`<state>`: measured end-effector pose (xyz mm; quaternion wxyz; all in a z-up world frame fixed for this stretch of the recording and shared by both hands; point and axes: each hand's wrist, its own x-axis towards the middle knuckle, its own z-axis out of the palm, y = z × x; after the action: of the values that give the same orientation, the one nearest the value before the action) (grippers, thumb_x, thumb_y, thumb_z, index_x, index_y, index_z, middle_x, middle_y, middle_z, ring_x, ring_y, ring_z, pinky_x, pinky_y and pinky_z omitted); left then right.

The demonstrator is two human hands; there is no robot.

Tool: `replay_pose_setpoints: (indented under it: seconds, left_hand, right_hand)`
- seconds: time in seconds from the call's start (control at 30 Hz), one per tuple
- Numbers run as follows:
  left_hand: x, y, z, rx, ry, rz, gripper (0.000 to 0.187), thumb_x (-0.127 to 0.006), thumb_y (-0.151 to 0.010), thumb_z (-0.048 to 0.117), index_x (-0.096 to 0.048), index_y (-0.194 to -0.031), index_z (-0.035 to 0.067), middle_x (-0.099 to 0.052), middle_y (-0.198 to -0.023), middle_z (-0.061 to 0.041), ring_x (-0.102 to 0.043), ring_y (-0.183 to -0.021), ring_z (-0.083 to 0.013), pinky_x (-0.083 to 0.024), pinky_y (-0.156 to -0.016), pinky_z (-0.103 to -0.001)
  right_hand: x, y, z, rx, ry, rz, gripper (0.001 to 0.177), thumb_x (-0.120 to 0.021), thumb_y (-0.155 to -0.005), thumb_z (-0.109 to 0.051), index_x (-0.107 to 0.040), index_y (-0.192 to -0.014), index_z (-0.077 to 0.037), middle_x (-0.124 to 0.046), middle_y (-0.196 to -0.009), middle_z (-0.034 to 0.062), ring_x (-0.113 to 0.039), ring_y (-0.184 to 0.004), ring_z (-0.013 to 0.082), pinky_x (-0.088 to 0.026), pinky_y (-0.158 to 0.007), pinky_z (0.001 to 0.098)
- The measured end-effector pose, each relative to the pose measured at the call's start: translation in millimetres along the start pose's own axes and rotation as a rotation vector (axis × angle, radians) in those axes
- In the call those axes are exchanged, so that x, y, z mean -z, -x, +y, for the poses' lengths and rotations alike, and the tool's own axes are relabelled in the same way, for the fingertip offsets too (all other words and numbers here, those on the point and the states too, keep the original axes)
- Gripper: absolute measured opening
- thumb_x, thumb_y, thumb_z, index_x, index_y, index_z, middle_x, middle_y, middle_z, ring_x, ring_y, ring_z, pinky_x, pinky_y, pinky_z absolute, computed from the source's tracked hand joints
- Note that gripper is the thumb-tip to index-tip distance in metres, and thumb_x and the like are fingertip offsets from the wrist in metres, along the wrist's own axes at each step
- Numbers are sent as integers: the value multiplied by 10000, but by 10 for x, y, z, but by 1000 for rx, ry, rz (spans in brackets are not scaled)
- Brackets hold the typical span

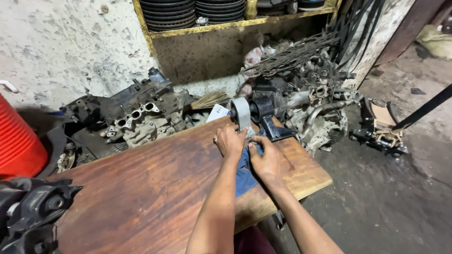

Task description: The person sits on the floor in a workshop and uses a blue cloth to wipe a small metal car part on a wooden table. They rotate the part to clean different sides and then place it into a bench vise.

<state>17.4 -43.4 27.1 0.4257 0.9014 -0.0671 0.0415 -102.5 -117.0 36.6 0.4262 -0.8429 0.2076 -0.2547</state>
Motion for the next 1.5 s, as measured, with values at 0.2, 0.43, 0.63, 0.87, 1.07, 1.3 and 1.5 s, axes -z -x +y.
replay_pose_setpoints:
  seconds: [0.2, 0.43, 0.63, 0.87, 1.07, 1.3, 1.5]
  left_hand:
    - [-62, 12, -34, -16, -59, -7, 437, -738, -847, 524, -790, -1135, 199, -761, -1138, -46, -586, -1214, -294, -443, -1094, -477]
    - [-89, 105, -19, 24, -39, -30, 441, -749, -842, 525, -786, -1153, 214, -759, -1159, -23, -562, -1246, -295, -428, -1093, -503]
    - [20, 236, 46, 56, -23, -48, 482, -744, -837, 546, -769, -1194, 223, -743, -1195, -20, -516, -1306, -293, -398, -1116, -529]
    - [-204, 132, -169, -3, -27, -17, 333, -747, -848, 490, -795, -1089, 265, -740, -1055, 29, -544, -1218, -252, -441, -1098, -508]
    - [-89, 204, -114, -15, 20, -4, 308, -748, -832, 448, -799, -1062, 249, -734, -1017, 6, -577, -1193, -266, -522, -1045, -509]
    - [-43, 213, -111, -42, 40, -46, 345, -715, -888, 394, -776, -1156, 186, -734, -1033, -13, -567, -1224, -280, -541, -1025, -537]
    - [31, 190, -86, -45, 31, -107, 376, -687, -937, 396, -750, -1229, 166, -700, -1125, -23, -546, -1228, -285, -517, -1031, -545]
  right_hand:
    - [-44, -6, 57, -1, -38, 51, 215, -732, -885, -230, -762, -1091, -173, -779, -1074, 77, -678, -1156, 290, -515, -1041, 445]
    - [-62, 10, 55, 43, -1, 57, 231, -715, -887, -250, -735, -1102, -169, -765, -1101, 84, -678, -1149, 313, -533, -1014, 462]
    - [222, -268, 161, 101, 195, 192, 285, -638, -967, -205, -691, -1235, -125, -652, -1206, 150, -641, -1163, 394, -519, -1005, 518]
    - [284, -597, 336, -257, 539, -147, 597, -516, -955, -546, -483, -1494, -290, -617, -1374, 34, -633, -1262, 314, -525, -1008, 552]
    - [462, -223, -186, -251, 578, -169, 573, -524, -977, -464, -525, -1487, -203, -657, -1367, 102, -618, -1286, 359, -502, -1070, 538]
    - [573, 10, -539, -233, 630, -205, 566, -471, -974, -498, -549, -1453, -207, -680, -1339, 110, -638, -1263, 363, -506, -1070, 524]
    - [460, -62, -286, -236, 622, -158, 554, -497, -958, -485, -589, -1421, -196, -696, -1311, 114, -656, -1221, 378, -514, -1060, 518]
